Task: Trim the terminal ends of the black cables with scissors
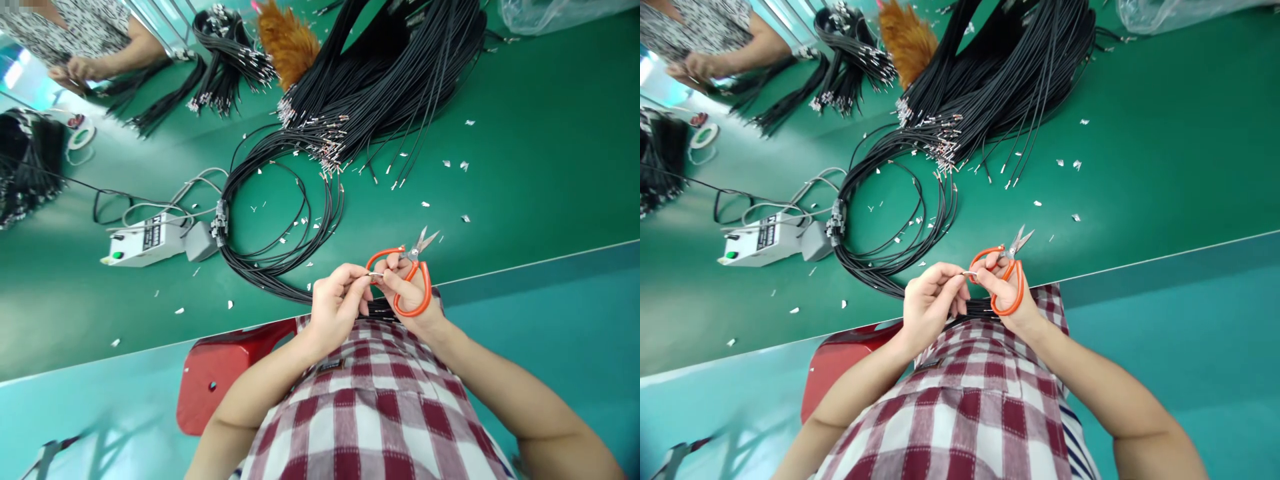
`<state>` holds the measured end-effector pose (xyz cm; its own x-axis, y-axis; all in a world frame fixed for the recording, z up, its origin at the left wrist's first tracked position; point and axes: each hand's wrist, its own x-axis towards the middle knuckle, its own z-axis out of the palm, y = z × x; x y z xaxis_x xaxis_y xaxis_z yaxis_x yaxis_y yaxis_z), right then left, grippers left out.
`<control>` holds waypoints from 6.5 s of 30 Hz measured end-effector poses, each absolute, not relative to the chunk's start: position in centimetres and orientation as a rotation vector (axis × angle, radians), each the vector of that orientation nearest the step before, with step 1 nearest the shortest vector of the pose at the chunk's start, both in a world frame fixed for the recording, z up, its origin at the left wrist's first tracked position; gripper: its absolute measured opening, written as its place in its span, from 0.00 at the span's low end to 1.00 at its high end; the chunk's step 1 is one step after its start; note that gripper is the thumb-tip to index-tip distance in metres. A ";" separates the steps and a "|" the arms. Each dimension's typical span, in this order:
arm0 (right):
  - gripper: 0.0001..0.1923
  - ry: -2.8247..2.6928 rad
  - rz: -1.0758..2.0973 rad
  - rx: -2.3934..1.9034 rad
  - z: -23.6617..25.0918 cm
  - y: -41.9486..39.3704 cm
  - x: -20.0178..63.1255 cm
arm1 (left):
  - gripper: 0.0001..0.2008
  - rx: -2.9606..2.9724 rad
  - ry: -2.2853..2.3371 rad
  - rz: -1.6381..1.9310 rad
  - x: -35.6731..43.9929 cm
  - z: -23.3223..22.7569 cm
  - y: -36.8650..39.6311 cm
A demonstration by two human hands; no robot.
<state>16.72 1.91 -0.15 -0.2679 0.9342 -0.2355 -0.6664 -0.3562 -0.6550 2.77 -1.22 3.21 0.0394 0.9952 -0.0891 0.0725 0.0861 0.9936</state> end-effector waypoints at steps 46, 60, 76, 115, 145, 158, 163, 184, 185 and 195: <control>0.14 -0.831 1.804 -0.814 1.2 3.9 17.4 | 0.18 0.901 1.290 1.016 2.7 5.3 -0.6; 0.18 -0.662 1.915 -0.804 0.8 4.0 16.8 | 0.17 0.863 1.162 0.958 2.0 4.6 -0.3; 0.18 -0.721 1.736 -0.885 -0.4 3.1 16.2 | 0.16 0.790 1.124 0.988 2.0 3.7 -0.1; 0.27 -2.308 1.662 -1.425 4.2 5.3 20.9 | 0.19 0.774 1.093 0.893 1.3 3.7 0.7; 0.25 -2.449 1.387 -1.499 4.4 4.1 22.1 | 0.20 0.794 1.135 0.981 2.1 3.9 0.5; 0.12 -2.245 1.055 -1.282 5.7 5.6 22.1 | 0.20 0.859 1.081 0.752 1.5 3.9 0.3; 0.06 -2.532 0.836 -1.041 6.5 5.9 22.0 | 0.20 0.975 1.121 0.620 2.0 4.3 0.0; 0.05 -2.474 1.699 -0.634 5.3 5.7 22.2 | 0.15 1.300 0.873 0.294 1.0 4.4 -0.6; 0.04 -2.341 1.852 -0.666 4.8 5.7 22.3 | 0.15 1.275 0.880 0.314 0.9 4.5 -0.8; 0.18 -0.988 2.532 -0.599 0.9 1.8 20.9 | 0.03 1.688 1.421 1.122 1.3 3.0 -2.4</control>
<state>20.90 1.79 0.86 -0.8468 0.4672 -0.2543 -0.1713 -0.6922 -0.7011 1.26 -2.43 2.98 0.0441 0.9793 0.1973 0.4188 -0.1975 0.8864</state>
